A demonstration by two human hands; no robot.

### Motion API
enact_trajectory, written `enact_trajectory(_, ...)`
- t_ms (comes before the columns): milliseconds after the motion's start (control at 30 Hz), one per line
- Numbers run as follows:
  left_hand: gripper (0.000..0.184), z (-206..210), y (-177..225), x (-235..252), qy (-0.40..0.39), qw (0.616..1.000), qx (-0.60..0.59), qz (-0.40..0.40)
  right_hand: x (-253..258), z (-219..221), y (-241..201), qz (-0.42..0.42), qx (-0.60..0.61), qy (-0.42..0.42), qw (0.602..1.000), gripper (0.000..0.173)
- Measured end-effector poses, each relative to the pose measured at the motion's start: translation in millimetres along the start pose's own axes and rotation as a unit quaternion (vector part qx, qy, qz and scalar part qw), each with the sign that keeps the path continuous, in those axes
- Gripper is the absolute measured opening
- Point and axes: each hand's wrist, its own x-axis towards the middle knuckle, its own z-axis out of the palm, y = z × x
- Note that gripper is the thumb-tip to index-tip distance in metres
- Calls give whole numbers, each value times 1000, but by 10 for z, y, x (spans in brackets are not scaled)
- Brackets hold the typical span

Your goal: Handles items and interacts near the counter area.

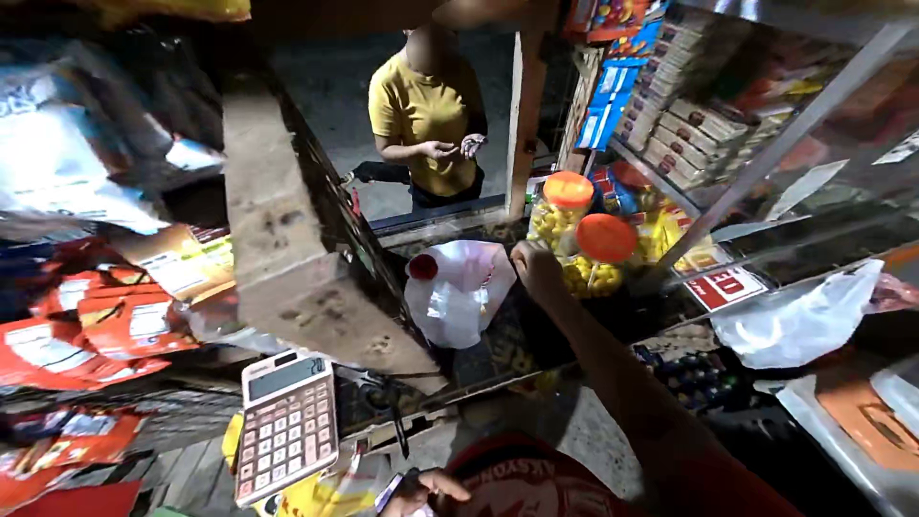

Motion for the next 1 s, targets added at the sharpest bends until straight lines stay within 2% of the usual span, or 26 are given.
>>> enact_trajectory(67,43,28,-32,38,6,1000,17,4,224,88,-16,-13,20,47,999,13)
enact_trajectory(167,43,90,-74,83,20,1000,16,6,478,134,-107,36,15,-18,999,17)
enact_trajectory(333,41,118,-102,130,23,1000,-4,14,713,424,7,54,-9,-63,997,22)
enact_trajectory(500,44,105,-103,158,32,999,26,19,690,447,59,45,-10,-103,994,22)
enact_trajectory(600,46,105,-142,200,79,996,-5,29,580,371,83,52,8,-111,992,25)
enact_trajectory(667,46,86,-152,255,107,993,-6,40,436,222,87,51,27,-76,995,27)
enact_trajectory(733,45,125,-127,343,131,989,-53,30,205,31,61,22,48,-5,999,26)
enact_trajectory(800,45,233,-111,402,149,973,-176,-11,-133,-160,-21,-28,63,62,996,26)
enact_trajectory(867,52,239,-131,461,106,951,-289,-22,-532,-371,-195,-85,85,96,988,25)
enact_trajectory(933,58,214,-202,508,63,934,-351,-6,-995,-525,-334,-164,119,75,976,24)
enact_trajectory(1000,62,206,-243,516,53,931,-362,7,-1465,-511,-427,-220,177,36,959,23)
